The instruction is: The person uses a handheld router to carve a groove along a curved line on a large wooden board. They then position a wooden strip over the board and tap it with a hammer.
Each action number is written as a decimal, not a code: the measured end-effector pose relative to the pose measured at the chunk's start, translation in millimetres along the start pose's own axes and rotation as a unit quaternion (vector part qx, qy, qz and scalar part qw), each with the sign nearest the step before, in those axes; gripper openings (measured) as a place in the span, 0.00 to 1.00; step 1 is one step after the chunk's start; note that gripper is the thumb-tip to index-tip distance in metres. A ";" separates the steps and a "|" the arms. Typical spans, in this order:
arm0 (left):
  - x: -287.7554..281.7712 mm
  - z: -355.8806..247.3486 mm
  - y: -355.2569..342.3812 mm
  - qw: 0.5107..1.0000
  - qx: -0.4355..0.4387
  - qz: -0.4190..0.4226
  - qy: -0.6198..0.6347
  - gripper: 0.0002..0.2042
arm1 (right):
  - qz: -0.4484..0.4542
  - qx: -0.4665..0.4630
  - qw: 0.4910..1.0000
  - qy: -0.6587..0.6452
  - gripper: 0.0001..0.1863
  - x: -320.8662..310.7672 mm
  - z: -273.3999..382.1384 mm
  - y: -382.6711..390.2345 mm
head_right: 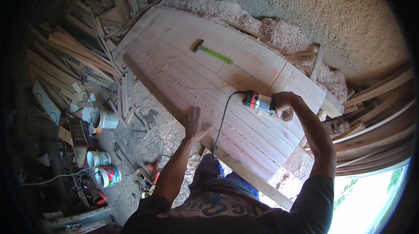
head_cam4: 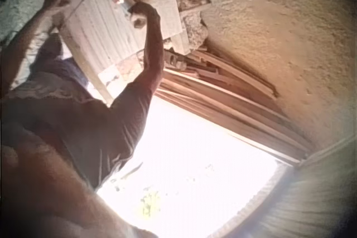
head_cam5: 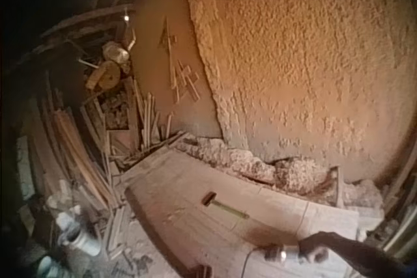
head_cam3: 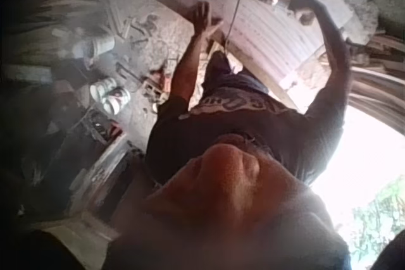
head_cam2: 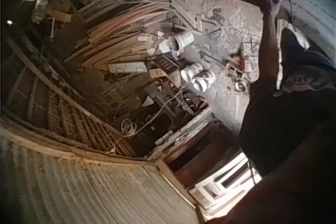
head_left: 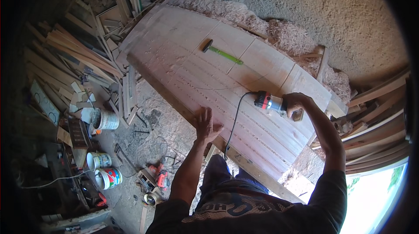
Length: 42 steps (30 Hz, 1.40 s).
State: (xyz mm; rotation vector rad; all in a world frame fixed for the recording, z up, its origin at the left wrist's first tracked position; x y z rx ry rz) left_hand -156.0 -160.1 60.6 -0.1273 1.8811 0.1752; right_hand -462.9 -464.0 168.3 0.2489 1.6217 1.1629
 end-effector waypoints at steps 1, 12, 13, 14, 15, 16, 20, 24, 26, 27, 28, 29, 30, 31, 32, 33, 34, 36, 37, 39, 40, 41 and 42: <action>-1.3 -2.3 -0.7 1.000 -0.004 0.007 0.001 0.56 | -0.008 -0.007 1.000 -0.001 0.41 0.0 -3.1 2.8; 0.3 5.6 2.6 0.998 0.028 -0.050 0.019 0.56 | -0.192 0.012 0.980 0.042 0.54 5.7 18.6 38.4; 0.6 6.4 2.0 0.999 0.029 -0.039 0.016 0.55 | -0.267 -0.006 0.963 0.035 0.54 13.1 25.4 46.2; -0.4 6.4 1.9 0.998 0.042 -0.041 0.017 0.54 | -0.340 -0.020 0.940 0.030 0.53 19.1 31.0 56.4; -2.3 12.3 6.6 0.998 0.052 -0.040 0.011 0.53 | -0.369 -0.034 0.929 0.000 0.52 23.9 53.3 66.2; -2.7 15.8 6.1 0.997 0.069 -0.042 0.013 0.52 | -0.400 -0.040 0.915 -0.026 0.50 25.0 80.5 81.9; -24.6 45.9 5.0 0.975 0.167 -0.031 0.141 0.45 | -0.372 -0.111 0.906 -0.170 0.44 90.3 168.0 81.3; -53.2 119.7 -19.0 0.953 0.241 -0.029 0.181 0.40 | -0.336 0.036 0.896 -0.288 0.44 153.0 254.4 70.6; -77.5 151.4 -34.6 0.967 0.245 0.014 0.072 0.43 | -0.334 0.175 0.864 -0.333 0.44 170.6 281.6 65.8; -84.0 170.3 -41.1 0.963 0.262 0.033 0.056 0.44 | -0.336 0.219 0.845 -0.353 0.46 177.9 290.8 60.8; -89.1 181.3 -46.8 0.958 0.281 0.049 0.040 0.45 | -0.370 0.245 0.833 -0.331 0.49 191.9 293.4 51.5; -96.2 192.7 -49.7 0.948 0.304 0.082 0.039 0.45 | -0.369 0.267 0.824 -0.339 0.52 189.4 301.9 46.8; -106.4 202.2 -53.9 0.938 0.326 0.110 0.032 0.46 | -0.371 0.282 0.814 -0.347 0.54 181.7 306.6 41.1; -115.3 208.9 -58.8 0.927 0.349 0.136 0.025 0.46 | -0.366 0.296 0.803 -0.366 0.55 178.1 306.0 40.0; -118.9 216.0 -62.8 0.915 0.378 0.138 0.019 0.45 | -0.363 0.308 0.791 -0.385 0.57 176.8 302.8 40.2; -114.1 220.7 -65.7 0.902 0.409 0.138 0.016 0.45 | -0.374 0.316 0.784 -0.381 0.58 180.5 296.9 40.3; -111.5 226.3 -68.2 0.889 0.437 0.136 0.010 0.44 | -0.361 0.329 0.777 -0.397 0.58 178.8 296.5 40.5; -113.0 237.0 -74.5 0.883 0.452 0.122 0.016 0.43 | -0.321 0.347 0.781 -0.407 0.59 168.7 301.3 39.0; -110.0 241.6 -78.2 0.878 0.463 0.117 0.017 0.42 | -0.317 0.356 0.781 -0.404 0.59 163.7 303.4 42.1; -107.9 245.8 -77.1 0.871 0.478 0.109 0.021 0.41 | -0.300 0.372 0.783 -0.398 0.58 162.4 310.5 42.6; -107.1 244.2 -76.0 0.869 0.484 0.103 0.023 0.41 | -0.310 0.373 0.781 -0.394 0.57 166.0 312.7 43.9; -105.9 242.5 -74.5 0.867 0.488 0.097 0.024 0.41 | -0.318 0.370 0.781 -0.390 0.57 175.4 313.5 39.6; -103.4 238.4 -72.6 0.863 0.495 0.096 0.033 0.40 | -0.326 0.367 0.781 -0.386 0.56 185.2 312.0 38.6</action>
Point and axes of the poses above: each hand's wrist, its own y-axis away from the middle knuckle, its own x-axis out of the palm, z = x × y, the point moved 3 cm from there along -y, towards the middle knuckle, and after that the axes turned 13 degrees about x, right-handed, at the moved point
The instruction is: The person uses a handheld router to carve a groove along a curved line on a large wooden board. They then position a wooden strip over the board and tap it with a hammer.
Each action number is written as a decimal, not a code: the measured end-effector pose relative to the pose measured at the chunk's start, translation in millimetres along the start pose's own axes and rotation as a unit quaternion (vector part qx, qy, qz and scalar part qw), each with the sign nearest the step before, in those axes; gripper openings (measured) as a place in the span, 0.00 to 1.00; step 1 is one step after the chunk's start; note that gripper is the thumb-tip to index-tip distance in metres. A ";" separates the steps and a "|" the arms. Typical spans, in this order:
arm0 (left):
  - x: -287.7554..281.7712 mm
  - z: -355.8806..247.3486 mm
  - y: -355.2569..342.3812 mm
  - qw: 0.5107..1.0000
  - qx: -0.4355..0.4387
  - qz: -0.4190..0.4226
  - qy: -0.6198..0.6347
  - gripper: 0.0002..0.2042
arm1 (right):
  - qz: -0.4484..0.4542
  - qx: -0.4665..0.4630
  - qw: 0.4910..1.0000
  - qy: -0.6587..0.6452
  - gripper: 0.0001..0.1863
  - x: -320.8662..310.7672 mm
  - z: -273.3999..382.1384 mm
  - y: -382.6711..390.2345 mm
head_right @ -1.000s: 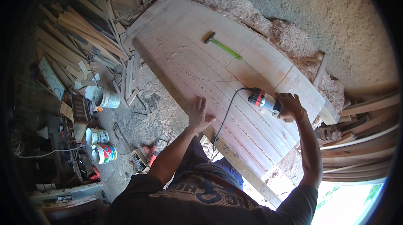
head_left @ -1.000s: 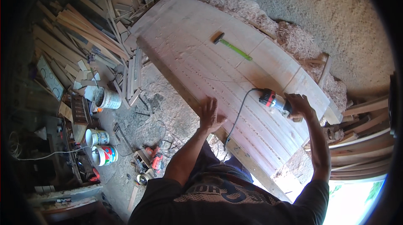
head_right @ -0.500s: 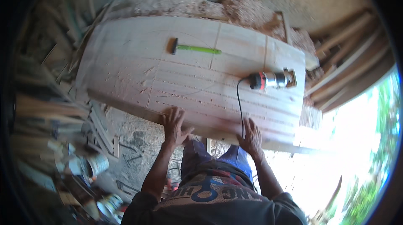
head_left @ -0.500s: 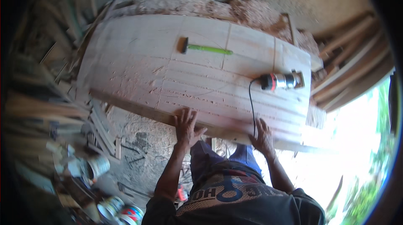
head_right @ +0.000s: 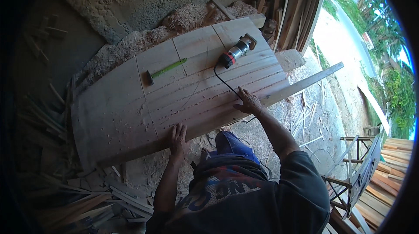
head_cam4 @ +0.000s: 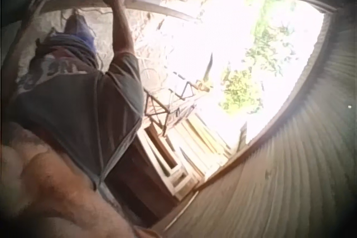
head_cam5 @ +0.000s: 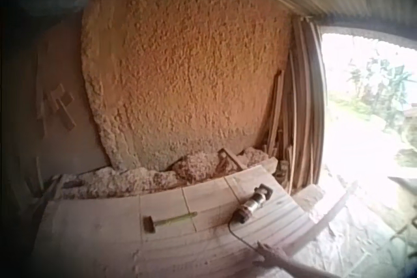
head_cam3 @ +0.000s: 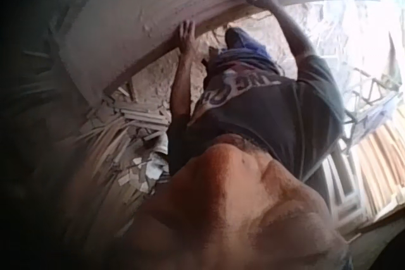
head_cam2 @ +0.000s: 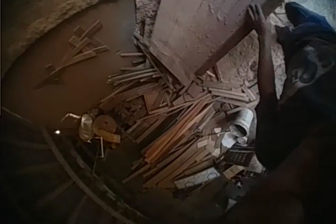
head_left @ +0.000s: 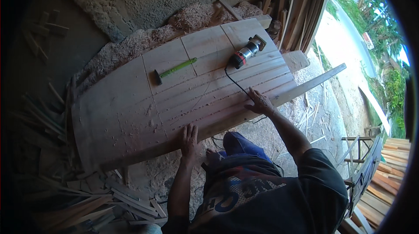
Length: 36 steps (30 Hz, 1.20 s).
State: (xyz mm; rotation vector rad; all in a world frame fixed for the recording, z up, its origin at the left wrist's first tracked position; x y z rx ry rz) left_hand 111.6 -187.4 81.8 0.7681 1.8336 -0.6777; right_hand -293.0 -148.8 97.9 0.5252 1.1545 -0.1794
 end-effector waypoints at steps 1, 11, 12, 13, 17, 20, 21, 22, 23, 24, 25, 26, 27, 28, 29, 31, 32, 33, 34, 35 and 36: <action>-1.2 3.5 4.0 1.000 0.000 -0.002 -0.002 0.40 | -0.016 -0.025 0.999 0.021 0.55 4.7 6.2 -1.0; -3.6 11.7 -0.5 1.000 0.027 0.001 0.001 0.38 | 0.010 -0.039 0.998 -0.043 0.43 -8.3 -5.3 -16.5; -6.6 18.4 3.4 1.000 0.025 -0.001 -0.012 0.39 | 0.062 -0.005 0.995 -0.071 0.42 -25.4 5.8 -26.2; -4.6 18.1 1.7 0.999 0.032 -0.006 -0.015 0.40 | -0.028 -0.061 0.997 -0.022 0.39 -43.6 2.5 -34.6; -7.0 20.6 5.8 0.999 0.034 -0.013 0.012 0.41 | -0.177 -0.134 0.970 0.096 0.36 -110.5 22.8 -80.7; -4.0 17.1 3.0 0.998 0.053 -0.014 0.042 0.43 | -0.174 -0.159 0.956 0.176 0.39 -142.7 3.8 -138.8; -2.8 16.7 2.3 0.997 0.061 -0.012 0.048 0.44 | -0.205 -0.193 0.943 0.176 0.42 -148.8 -0.2 -155.7; -5.2 20.4 4.3 0.997 0.055 -0.006 0.047 0.43 | -0.190 -0.205 0.942 0.184 0.43 -149.0 7.9 -169.8; -6.5 22.9 6.7 0.998 0.049 0.000 0.049 0.43 | -0.173 -0.215 0.941 0.194 0.43 -150.5 15.7 -181.7; -6.9 24.7 7.4 0.998 0.045 0.007 0.052 0.43 | -0.156 -0.225 0.940 0.204 0.44 -152.4 22.2 -192.9; -3.2 20.6 0.6 0.997 0.059 0.009 0.057 0.42 | -0.168 -0.225 0.920 0.273 0.44 -151.8 7.0 -210.3; -4.5 25.7 2.5 0.996 0.061 0.008 0.062 0.42 | -0.149 -0.221 0.916 0.299 0.44 -151.8 17.0 -220.6; -5.6 30.3 3.9 0.996 0.062 0.007 0.067 0.42 | -0.130 -0.217 0.911 0.326 0.45 -153.0 25.8 -229.7; -5.4 31.0 4.9 0.995 0.064 0.007 0.078 0.41 | -0.107 -0.209 0.905 0.355 0.45 -151.8 26.7 -238.3; -4.9 31.2 4.8 0.994 0.066 0.001 0.085 0.40 | -0.071 -0.222 0.900 0.368 0.47 -152.8 28.8 -248.1; -4.7 30.0 3.9 0.993 0.063 -0.003 0.096 0.39 | 0.000 -0.249 0.882 0.399 0.45 -152.1 26.7 -258.0; -4.5 29.7 3.9 0.993 0.058 -0.006 0.100 0.38 | 0.036 -0.267 0.870 0.414 0.44 -148.3 28.4 -260.6; -3.7 30.0 2.1 0.993 0.059 -0.010 0.099 0.37 | 0.013 -0.242 0.884 0.400 0.37 -149.0 27.8 -261.0; -3.5 29.7 1.1 0.993 0.060 -0.014 0.098 0.37 | 0.029 -0.222 0.888 0.401 0.34 -148.9 28.9 -261.9; -3.2 31.5 0.5 0.993 0.062 -0.019 0.096 0.36 | 0.043 -0.202 0.892 0.403 0.32 -150.4 34.1 -263.2; -2.5 32.7 0.5 0.994 0.065 -0.022 0.090 0.36 | 0.057 -0.181 0.895 0.404 0.29 -151.9 38.3 -262.6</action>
Point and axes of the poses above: each hand's wrist, its own y-axis away from the middle knuckle, its own x-axis out of the palm, z = x × y, the point moved 3 cm from there along -y, towards the middle knuckle, and after that the axes turned 13 degrees about x, right-handed, at the moved point
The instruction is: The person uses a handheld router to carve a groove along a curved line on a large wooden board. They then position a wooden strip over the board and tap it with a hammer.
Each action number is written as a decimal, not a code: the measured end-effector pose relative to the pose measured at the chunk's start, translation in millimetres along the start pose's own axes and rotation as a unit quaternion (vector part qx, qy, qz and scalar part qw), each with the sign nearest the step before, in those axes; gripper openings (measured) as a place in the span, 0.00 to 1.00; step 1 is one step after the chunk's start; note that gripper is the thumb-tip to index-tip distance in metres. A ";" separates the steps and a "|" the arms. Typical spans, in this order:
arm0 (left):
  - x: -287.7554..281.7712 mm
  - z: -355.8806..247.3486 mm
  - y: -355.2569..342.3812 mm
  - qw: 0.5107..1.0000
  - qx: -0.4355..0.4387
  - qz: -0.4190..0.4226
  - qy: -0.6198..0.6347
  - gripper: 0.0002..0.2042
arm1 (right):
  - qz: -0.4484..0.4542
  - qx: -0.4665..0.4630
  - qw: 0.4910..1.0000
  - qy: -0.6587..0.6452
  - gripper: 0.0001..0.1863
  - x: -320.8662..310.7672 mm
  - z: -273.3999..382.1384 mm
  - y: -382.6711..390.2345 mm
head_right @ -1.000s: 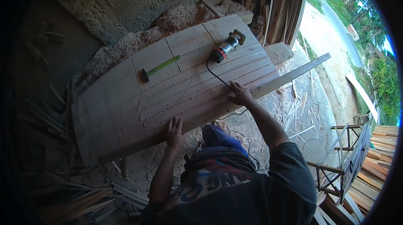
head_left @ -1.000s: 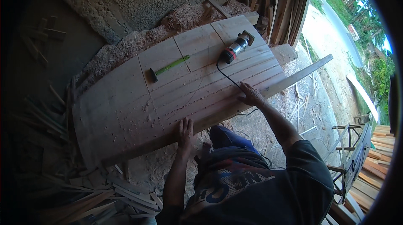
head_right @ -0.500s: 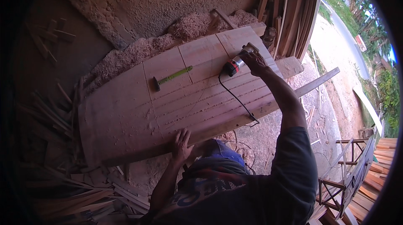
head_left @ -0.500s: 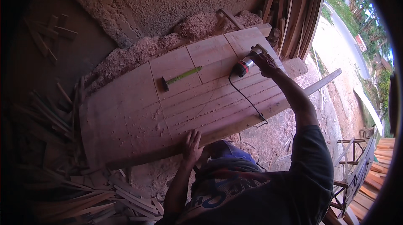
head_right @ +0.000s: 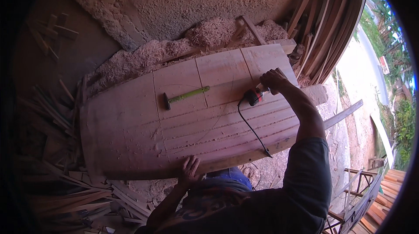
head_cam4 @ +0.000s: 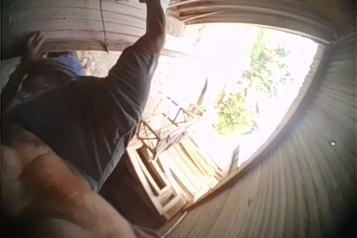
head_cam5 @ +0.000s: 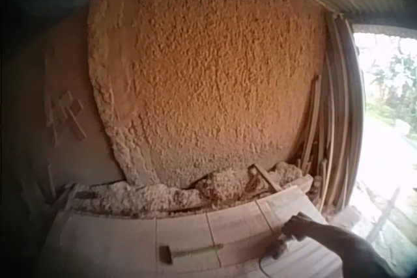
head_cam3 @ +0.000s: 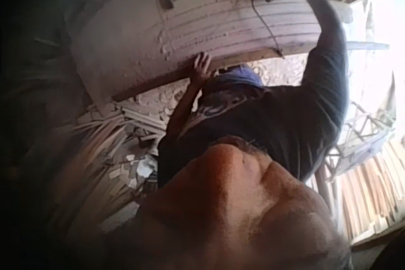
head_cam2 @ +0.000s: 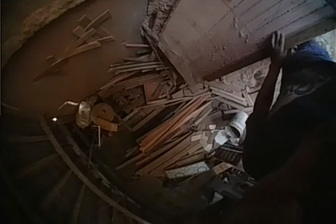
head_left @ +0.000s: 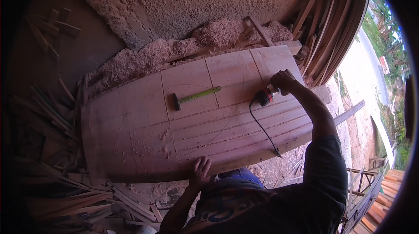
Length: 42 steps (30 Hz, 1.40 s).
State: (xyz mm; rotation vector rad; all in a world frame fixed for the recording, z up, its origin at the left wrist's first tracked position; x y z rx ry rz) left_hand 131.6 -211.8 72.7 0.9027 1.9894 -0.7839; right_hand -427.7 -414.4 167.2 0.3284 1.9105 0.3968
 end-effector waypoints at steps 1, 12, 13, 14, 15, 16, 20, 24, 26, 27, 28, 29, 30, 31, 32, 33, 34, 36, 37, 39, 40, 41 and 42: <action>-3.6 3.7 5.6 1.000 -0.002 0.000 -0.012 0.36 | -0.036 0.003 0.999 -0.025 0.24 -23.2 12.2 5.3; -6.9 5.3 -1.3 1.000 -0.002 -0.002 -0.019 0.33 | -0.072 0.017 0.997 -0.031 0.27 -19.8 -19.8 -55.9; -5.6 4.8 -6.6 1.000 -0.003 -0.001 -0.007 0.33 | -0.085 0.006 0.996 -0.024 0.29 -12.5 -29.5 -61.0; -7.0 3.1 -3.7 1.000 -0.011 0.006 0.004 0.33 | -0.082 -0.002 0.996 -0.030 0.30 -18.9 -20.2 -66.5; -10.4 2.9 -1.3 1.000 -0.020 0.009 0.013 0.33 | -0.058 0.010 0.997 -0.040 0.31 -24.8 -12.5 -72.1; -10.7 2.6 0.5 1.000 -0.015 0.004 0.014 0.33 | -0.039 0.023 0.998 -0.049 0.32 -29.0 -10.1 -76.4; -7.1 6.4 -0.2 1.000 0.006 -0.002 0.018 0.32 | -0.050 0.041 0.994 -0.085 0.35 -26.8 -19.0 -79.6; -0.8 7.6 0.4 0.999 0.015 0.030 0.023 0.32 | -0.063 0.102 0.983 -0.140 0.38 -23.9 -32.8 -84.5; 0.0 5.1 -5.0 0.999 0.010 0.032 0.035 0.31 | -0.058 0.129 0.981 -0.134 0.37 -16.1 -37.4 -87.6; -0.9 3.9 -5.5 0.999 0.004 0.034 0.040 0.31 | -0.070 0.129 0.981 -0.125 0.36 -15.2 -34.9 -84.9; -4.4 4.4 0.9 0.998 -0.005 0.042 0.037 0.31 | -0.084 0.119 0.982 -0.121 0.36 -28.3 -21.1 -86.1; -7.1 7.3 2.8 0.998 -0.010 0.044 0.033 0.31 | -0.057 0.107 0.987 -0.102 0.33 -46.5 -11.6 -81.1; -8.3 8.0 5.0 0.998 -0.015 0.047 0.029 0.31 | -0.074 0.090 0.987 -0.109 0.34 -40.3 -9.5 -81.4; -6.0 7.7 2.1 0.999 0.000 0.029 0.037 0.31 | -0.092 0.080 0.986 -0.110 0.34 -33.0 -17.2 -78.2; -1.1 8.2 -1.9 0.999 0.014 0.022 0.040 0.30 | -0.115 0.069 0.985 -0.110 0.35 -24.5 -28.4 -78.9; 5.4 6.7 -6.2 0.999 0.027 0.013 0.043 0.30 | -0.107 0.078 0.986 -0.103 0.42 -11.0 -40.4 -72.5; 2.8 8.5 -4.5 0.999 0.028 0.006 0.031 0.30 | -0.070 0.102 0.986 -0.111 0.53 -11.2 -35.0 -73.2; -1.6 9.2 -6.4 0.999 0.027 0.011 0.036 0.29 | -0.037 0.119 0.983 -0.137 0.58 -14.0 -32.6 -68.8; -4.5 9.8 -5.2 0.999 0.024 0.015 0.038 0.29 | -0.059 0.121 0.980 -0.144 0.56 -25.5 -22.5 -68.2; -12.4 12.1 1.9 0.999 0.010 0.027 0.020 0.29 | -0.132 0.093 0.966 -0.201 0.47 -71.0 15.5 -59.3; -9.0 10.6 -4.1 0.999 0.016 0.029 0.024 0.29 | -0.249 0.020 0.924 -0.289 0.41 -76.5 20.2 -56.4; -10.3 10.8 -3.0 0.999 0.034 0.022 0.020 0.29 | -0.271 -0.035 0.910 -0.312 0.37 -90.4 51.4 -54.4; -11.8 10.4 2.9 0.999 0.024 0.027 0.025 0.30 | -0.291 -0.090 0.891 -0.335 0.34 -110.3 96.3 -47.6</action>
Point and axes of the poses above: each hand's wrist, its own y-axis away from the middle knuckle, its own x-axis out of the palm, z = x × y, the point moved 3 cm from there along -y, towards the middle knuckle, and after that the axes turned 13 degrees about x, right-handed, at the moved point
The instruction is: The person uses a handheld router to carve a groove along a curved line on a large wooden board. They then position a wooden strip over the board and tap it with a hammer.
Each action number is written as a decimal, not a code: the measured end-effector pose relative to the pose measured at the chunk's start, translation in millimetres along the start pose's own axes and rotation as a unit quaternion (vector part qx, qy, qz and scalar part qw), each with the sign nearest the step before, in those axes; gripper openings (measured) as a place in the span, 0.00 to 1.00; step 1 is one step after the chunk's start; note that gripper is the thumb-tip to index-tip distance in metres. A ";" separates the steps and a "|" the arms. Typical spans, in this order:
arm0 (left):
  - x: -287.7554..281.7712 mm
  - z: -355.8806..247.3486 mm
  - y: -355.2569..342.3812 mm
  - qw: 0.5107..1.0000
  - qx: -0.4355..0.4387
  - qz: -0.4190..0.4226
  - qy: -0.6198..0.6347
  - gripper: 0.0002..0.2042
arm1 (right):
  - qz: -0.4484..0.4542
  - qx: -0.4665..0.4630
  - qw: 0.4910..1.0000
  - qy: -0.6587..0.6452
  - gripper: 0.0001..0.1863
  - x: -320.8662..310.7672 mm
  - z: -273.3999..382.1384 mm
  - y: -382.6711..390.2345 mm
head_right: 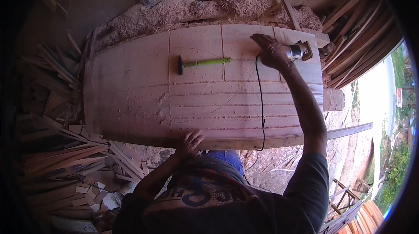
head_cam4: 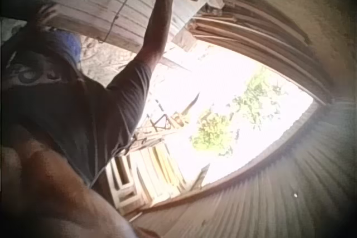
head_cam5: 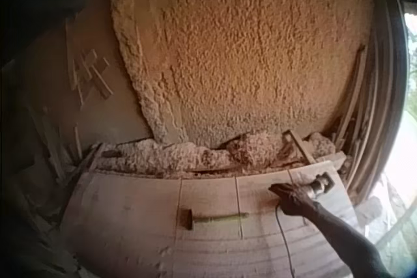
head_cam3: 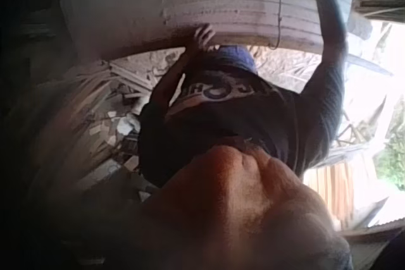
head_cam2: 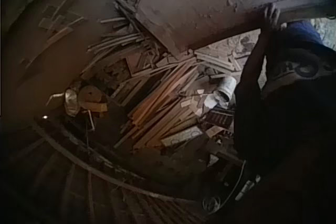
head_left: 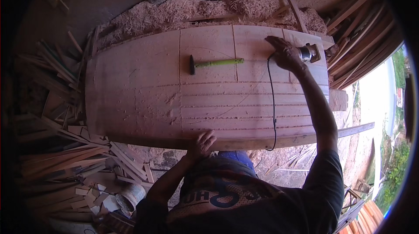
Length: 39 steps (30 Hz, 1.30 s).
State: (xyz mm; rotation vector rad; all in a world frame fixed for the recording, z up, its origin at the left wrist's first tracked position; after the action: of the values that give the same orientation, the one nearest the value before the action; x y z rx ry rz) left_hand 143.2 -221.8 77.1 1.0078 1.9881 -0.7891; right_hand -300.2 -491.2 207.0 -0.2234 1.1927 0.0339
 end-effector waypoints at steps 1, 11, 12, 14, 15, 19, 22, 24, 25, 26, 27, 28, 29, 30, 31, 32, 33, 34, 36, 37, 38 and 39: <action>-1.8 0.1 4.0 1.000 -0.007 0.005 0.004 0.31 | 0.020 -0.021 0.999 -0.023 0.32 25.1 37.8 0.2; -30.7 5.0 21.8 0.991 -0.116 0.029 -0.057 0.35 | 0.024 0.000 0.999 -0.028 0.26 192.4 154.2 9.3; -32.2 6.9 24.7 0.990 -0.119 0.033 -0.073 0.36 | 0.031 -0.011 0.999 -0.041 0.27 202.0 150.1 23.1; -34.8 10.6 40.3 0.984 -0.136 0.046 -0.107 0.37 | 0.038 -0.035 0.995 -0.080 0.27 206.3 163.6 44.4; -37.6 12.1 49.7 0.979 -0.150 0.065 -0.118 0.38 | 0.041 -0.042 0.993 -0.102 0.26 201.3 174.6 58.5; -33.7 17.7 55.9 0.975 -0.160 0.103 -0.114 0.37 | 0.069 -0.100 0.989 -0.085 0.23 194.4 190.8 116.7; -38.6 25.2 53.5 0.979 -0.131 0.083 -0.129 0.32 | 0.093 -0.097 0.989 -0.062 0.21 196.4 202.7 156.2; -45.5 28.5 61.6 0.980 -0.110 0.061 -0.153 0.27 | 0.084 -0.052 0.991 -0.094 0.20 178.5 216.3 163.6; -47.8 30.5 64.6 0.981 -0.095 0.049 -0.162 0.25 | 0.080 -0.026 0.990 -0.110 0.20 164.6 223.6 169.2; -48.3 33.0 67.4 0.981 -0.078 0.036 -0.172 0.22 | 0.092 -0.007 0.991 -0.100 0.22 155.1 225.1 179.1; -47.2 33.6 69.3 0.978 -0.064 0.032 -0.195 0.21 | 0.104 0.013 0.990 -0.091 0.24 145.3 220.7 192.4; -44.7 34.6 68.6 0.974 -0.049 0.027 -0.220 0.19 | 0.114 0.033 0.990 -0.081 0.26 134.4 213.2 205.9; -42.2 35.4 67.6 0.969 -0.031 0.022 -0.243 0.17 | 0.138 0.032 0.987 -0.076 0.28 122.8 202.0 224.0; -41.8 36.3 69.0 0.966 -0.026 0.030 -0.257 0.17 | 0.160 0.030 0.984 -0.073 0.31 111.9 188.2 244.5; -39.4 36.7 66.3 0.963 -0.015 0.036 -0.267 0.16 | 0.182 0.033 0.980 -0.066 0.33 102.6 177.0 261.4; -35.1 37.1 62.8 0.960 -0.003 0.040 -0.276 0.15 | 0.192 0.030 0.980 -0.050 0.35 95.3 171.0 272.9; -34.2 36.9 64.1 0.958 -0.005 0.041 -0.285 0.15 | 0.201 0.028 0.979 -0.034 0.36 89.5 165.9 283.7; -31.0 37.1 66.6 0.956 -0.002 0.040 -0.289 0.15 | 0.211 0.030 0.977 -0.014 0.37 82.0 160.0 295.1; -24.9 37.8 64.8 0.956 0.006 0.038 -0.292 0.14 | 0.202 0.011 0.979 0.018 0.38 85.6 148.0 310.0; -21.5 36.8 64.0 0.956 0.006 0.037 -0.291 0.14 | 0.196 0.004 0.980 0.036 0.38 96.9 139.6 317.3; -23.2 35.6 63.8 0.955 0.000 0.041 -0.295 0.14 | 0.189 -0.010 0.981 0.045 0.38 103.9 139.9 318.0; -19.8 34.3 59.6 0.964 -0.002 0.049 -0.263 0.14 | 0.181 -0.013 0.983 0.018 0.38 105.9 139.4 321.1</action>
State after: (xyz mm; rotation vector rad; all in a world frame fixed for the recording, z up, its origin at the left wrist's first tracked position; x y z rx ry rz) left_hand 213.6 -226.4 64.8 0.7837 1.4731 -0.8894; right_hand -179.2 -160.5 108.2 -0.0278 1.2565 0.3642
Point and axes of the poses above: each hand's wrist, its own y-axis away from the middle knuckle, its own x-axis out of the palm, z = x × y, the point moved 3 cm from there along -y, towards the middle knuckle, and after that the axes turned 13 degrees about x, right-handed, at the moved point
